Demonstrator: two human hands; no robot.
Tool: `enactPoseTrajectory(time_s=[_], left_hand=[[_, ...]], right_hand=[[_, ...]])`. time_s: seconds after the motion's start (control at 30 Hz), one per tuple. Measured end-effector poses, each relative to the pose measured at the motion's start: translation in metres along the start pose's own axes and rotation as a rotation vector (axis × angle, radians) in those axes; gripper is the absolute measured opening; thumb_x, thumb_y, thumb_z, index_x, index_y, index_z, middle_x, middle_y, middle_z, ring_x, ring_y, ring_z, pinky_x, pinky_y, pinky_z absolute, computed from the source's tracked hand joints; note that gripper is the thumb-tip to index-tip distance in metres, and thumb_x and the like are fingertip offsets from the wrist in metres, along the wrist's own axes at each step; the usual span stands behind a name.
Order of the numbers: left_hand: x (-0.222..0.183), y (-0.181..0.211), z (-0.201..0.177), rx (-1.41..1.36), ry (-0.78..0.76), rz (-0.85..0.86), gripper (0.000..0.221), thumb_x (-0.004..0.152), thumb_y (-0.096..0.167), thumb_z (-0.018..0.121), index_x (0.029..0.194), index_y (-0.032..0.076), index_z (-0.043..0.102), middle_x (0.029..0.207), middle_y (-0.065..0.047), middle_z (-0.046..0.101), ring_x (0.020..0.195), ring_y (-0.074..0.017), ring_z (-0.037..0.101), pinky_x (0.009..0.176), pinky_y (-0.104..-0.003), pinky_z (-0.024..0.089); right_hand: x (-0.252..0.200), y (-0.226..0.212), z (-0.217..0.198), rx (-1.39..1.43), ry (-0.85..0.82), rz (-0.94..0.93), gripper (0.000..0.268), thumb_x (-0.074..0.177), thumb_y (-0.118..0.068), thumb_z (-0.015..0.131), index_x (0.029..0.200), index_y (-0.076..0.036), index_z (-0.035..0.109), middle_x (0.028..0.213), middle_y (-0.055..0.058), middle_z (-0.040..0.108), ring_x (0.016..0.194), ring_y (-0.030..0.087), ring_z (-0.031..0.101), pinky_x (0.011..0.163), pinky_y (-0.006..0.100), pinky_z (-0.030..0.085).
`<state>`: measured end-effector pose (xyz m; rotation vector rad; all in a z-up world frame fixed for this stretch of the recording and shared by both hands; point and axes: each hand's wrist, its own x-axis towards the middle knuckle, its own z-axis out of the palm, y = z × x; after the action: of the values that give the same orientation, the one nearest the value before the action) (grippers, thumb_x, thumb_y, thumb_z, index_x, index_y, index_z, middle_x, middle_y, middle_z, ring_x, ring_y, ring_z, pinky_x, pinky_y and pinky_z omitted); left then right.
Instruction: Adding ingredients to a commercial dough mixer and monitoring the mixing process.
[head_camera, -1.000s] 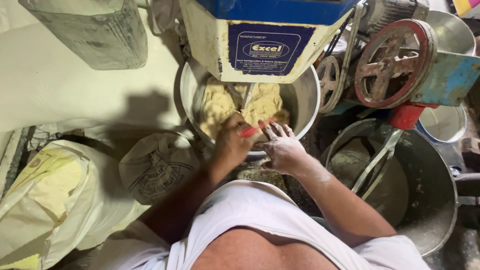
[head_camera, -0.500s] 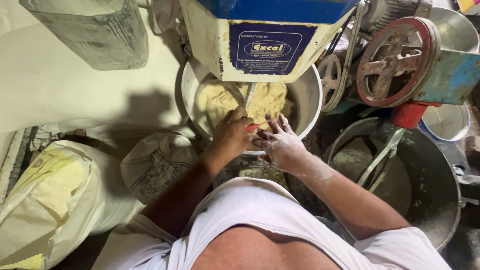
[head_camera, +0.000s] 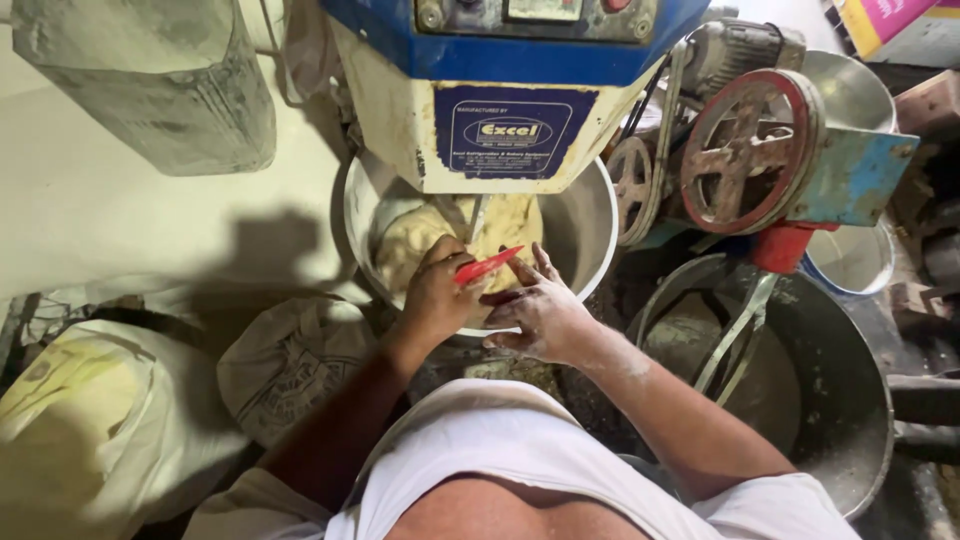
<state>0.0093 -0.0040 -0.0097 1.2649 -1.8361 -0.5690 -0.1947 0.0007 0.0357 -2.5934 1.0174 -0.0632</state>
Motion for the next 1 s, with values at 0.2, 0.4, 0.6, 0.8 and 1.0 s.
enactPoseTrajectory(time_s=[0.2, 0.4, 0.6, 0.8, 1.0], left_hand=[[-0.001, 0.041, -0.012, -0.196, -0.067, 0.15, 0.016, 0.088, 0.017, 0.077, 0.094, 0.003, 0.074, 0.104, -0.013, 0.062, 0.095, -0.0299, 0.065, 0.081, -0.039, 0.053], [-0.007, 0.008, 0.003, -0.058, 0.13, 0.012, 0.013, 0.08, 0.008, 0.074, 0.09, 0.0, 0.071, 0.101, -0.014, 0.06, 0.097, -0.0341, 0.062, 0.086, -0.044, 0.051], [-0.001, 0.011, -0.013, 0.014, 0.177, -0.088, 0.017, 0.081, 0.009, 0.076, 0.094, -0.001, 0.071, 0.101, -0.015, 0.06, 0.098, -0.0361, 0.06, 0.086, -0.045, 0.049], [-0.002, 0.072, -0.02, -0.05, -0.018, 0.148, 0.015, 0.081, 0.014, 0.078, 0.09, 0.002, 0.074, 0.099, -0.013, 0.06, 0.097, -0.0336, 0.062, 0.086, -0.043, 0.05], [0.003, 0.027, -0.009, 0.092, 0.025, 0.075, 0.022, 0.077, 0.013, 0.077, 0.095, 0.002, 0.074, 0.103, -0.014, 0.061, 0.099, -0.0357, 0.061, 0.086, -0.044, 0.05]], right_hand=[[0.002, -0.001, -0.001, -0.005, 0.103, -0.119, 0.036, 0.072, -0.041, 0.084, 0.106, -0.028, 0.082, 0.139, 0.001, 0.066, 0.145, 0.026, 0.037, 0.121, 0.069, -0.003], [0.001, -0.017, -0.012, -0.018, 0.046, -0.028, 0.039, 0.075, -0.041, 0.083, 0.112, -0.028, 0.079, 0.126, -0.004, 0.072, 0.152, 0.034, 0.021, 0.121, 0.069, -0.005], [-0.003, -0.016, -0.023, -0.08, -0.122, 0.058, 0.037, 0.083, -0.047, 0.079, 0.109, -0.022, 0.079, 0.127, -0.005, 0.071, 0.158, 0.029, 0.016, 0.125, 0.068, -0.007], [-0.001, -0.004, -0.002, -0.247, 0.012, -0.025, 0.062, 0.069, -0.051, 0.08, 0.12, -0.016, 0.074, 0.144, 0.008, 0.059, 0.15, 0.036, 0.022, 0.117, 0.071, -0.005], [-0.001, -0.008, -0.009, -0.203, -0.105, -0.018, 0.053, 0.083, -0.047, 0.075, 0.127, -0.018, 0.073, 0.144, 0.002, 0.06, 0.15, 0.041, 0.021, 0.113, 0.079, -0.01]])
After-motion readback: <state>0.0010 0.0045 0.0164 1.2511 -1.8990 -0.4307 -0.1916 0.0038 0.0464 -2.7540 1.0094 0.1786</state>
